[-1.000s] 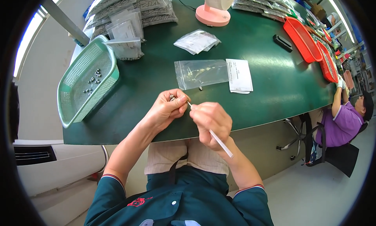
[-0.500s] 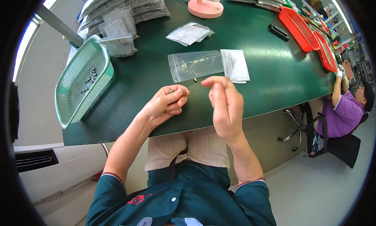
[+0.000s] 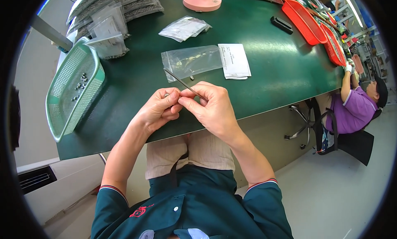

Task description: The person is assembling small metal rings onto a thin metal rod at a workbench.

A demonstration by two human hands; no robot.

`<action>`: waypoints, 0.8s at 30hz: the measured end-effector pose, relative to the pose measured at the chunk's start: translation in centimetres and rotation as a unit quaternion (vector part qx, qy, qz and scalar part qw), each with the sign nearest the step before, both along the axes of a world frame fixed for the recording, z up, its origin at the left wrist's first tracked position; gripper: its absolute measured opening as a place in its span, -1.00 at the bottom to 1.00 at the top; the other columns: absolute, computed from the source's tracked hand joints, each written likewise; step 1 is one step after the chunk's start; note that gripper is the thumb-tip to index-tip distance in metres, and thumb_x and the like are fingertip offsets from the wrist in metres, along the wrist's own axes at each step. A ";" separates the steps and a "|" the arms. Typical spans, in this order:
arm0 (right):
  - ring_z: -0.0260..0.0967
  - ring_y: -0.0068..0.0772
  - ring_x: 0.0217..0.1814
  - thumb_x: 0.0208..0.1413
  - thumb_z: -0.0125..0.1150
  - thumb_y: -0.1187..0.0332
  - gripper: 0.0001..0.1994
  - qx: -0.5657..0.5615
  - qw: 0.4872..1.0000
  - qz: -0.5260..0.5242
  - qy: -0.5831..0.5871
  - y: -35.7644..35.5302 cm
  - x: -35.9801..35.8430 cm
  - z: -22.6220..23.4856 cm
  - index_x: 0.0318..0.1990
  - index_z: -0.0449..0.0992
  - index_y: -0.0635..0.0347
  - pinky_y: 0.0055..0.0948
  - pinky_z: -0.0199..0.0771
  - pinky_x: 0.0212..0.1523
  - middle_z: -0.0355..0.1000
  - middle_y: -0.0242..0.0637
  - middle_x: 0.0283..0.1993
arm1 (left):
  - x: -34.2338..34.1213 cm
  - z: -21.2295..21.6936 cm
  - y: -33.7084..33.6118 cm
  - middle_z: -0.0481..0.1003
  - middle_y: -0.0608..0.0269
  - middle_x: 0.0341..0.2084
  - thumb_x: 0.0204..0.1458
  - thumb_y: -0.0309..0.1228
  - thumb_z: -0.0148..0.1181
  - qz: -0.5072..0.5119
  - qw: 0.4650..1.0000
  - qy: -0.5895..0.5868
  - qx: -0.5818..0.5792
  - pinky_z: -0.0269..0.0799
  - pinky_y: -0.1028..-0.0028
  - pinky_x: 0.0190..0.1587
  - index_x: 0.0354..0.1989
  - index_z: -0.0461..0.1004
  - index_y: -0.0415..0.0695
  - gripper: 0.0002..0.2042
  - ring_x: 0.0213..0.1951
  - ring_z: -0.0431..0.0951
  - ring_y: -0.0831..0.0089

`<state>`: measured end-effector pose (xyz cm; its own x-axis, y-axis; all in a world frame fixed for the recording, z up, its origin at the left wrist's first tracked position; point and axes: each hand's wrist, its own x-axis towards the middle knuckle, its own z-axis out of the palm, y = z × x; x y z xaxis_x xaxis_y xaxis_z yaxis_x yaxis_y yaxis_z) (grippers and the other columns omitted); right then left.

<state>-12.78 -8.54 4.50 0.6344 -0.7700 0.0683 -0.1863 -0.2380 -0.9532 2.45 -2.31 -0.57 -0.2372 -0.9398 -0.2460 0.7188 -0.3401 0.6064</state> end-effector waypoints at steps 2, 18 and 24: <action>-0.04 -0.79 -0.66 -0.17 0.21 0.52 -0.93 -0.006 1.000 -0.016 0.003 0.2 -0.4 -0.1 -0.46 0.51 0.30 -0.69 -0.05 -0.68 0.29 -0.49 -0.59 | -0.4 0.0 -0.1 0.30 0.37 -0.70 0.01 -0.26 0.06 -0.014 1.000 0.000 -0.007 -0.12 0.70 -0.69 -0.48 0.35 -0.18 -0.78 -0.76 0.00 0.76; 0.05 -0.73 -0.76 -0.18 0.22 0.58 -0.92 -0.293 0.914 -0.216 0.178 -3.8 -12.6 -7.1 -0.48 0.46 0.25 -0.72 0.05 -0.73 0.24 -0.44 -0.73 | -0.2 0.2 -0.4 0.24 0.41 -0.76 0.08 -0.21 -0.04 0.025 0.998 -0.047 0.019 -0.15 0.70 -0.72 -0.50 0.35 -0.20 -0.71 -0.79 -0.07 0.78; -0.01 -0.82 -0.72 -0.15 0.22 0.58 -0.94 -0.354 0.892 -0.235 0.153 -3.6 -13.0 -6.7 -0.48 0.47 0.27 -0.75 -0.02 -0.72 0.19 -0.54 -0.75 | -0.5 0.1 -0.2 0.15 0.47 -0.79 0.09 -0.17 -0.09 0.036 0.996 -0.082 0.016 -0.16 0.72 -0.74 -0.53 0.27 -0.14 -0.70 -0.80 -0.08 0.78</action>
<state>-25.78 -12.19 -2.17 0.3251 -0.7888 0.5216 -0.6501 -0.5870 -0.4824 1.98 -2.47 -0.52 -0.1242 -0.9440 -0.3055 0.6336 -0.3125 0.7078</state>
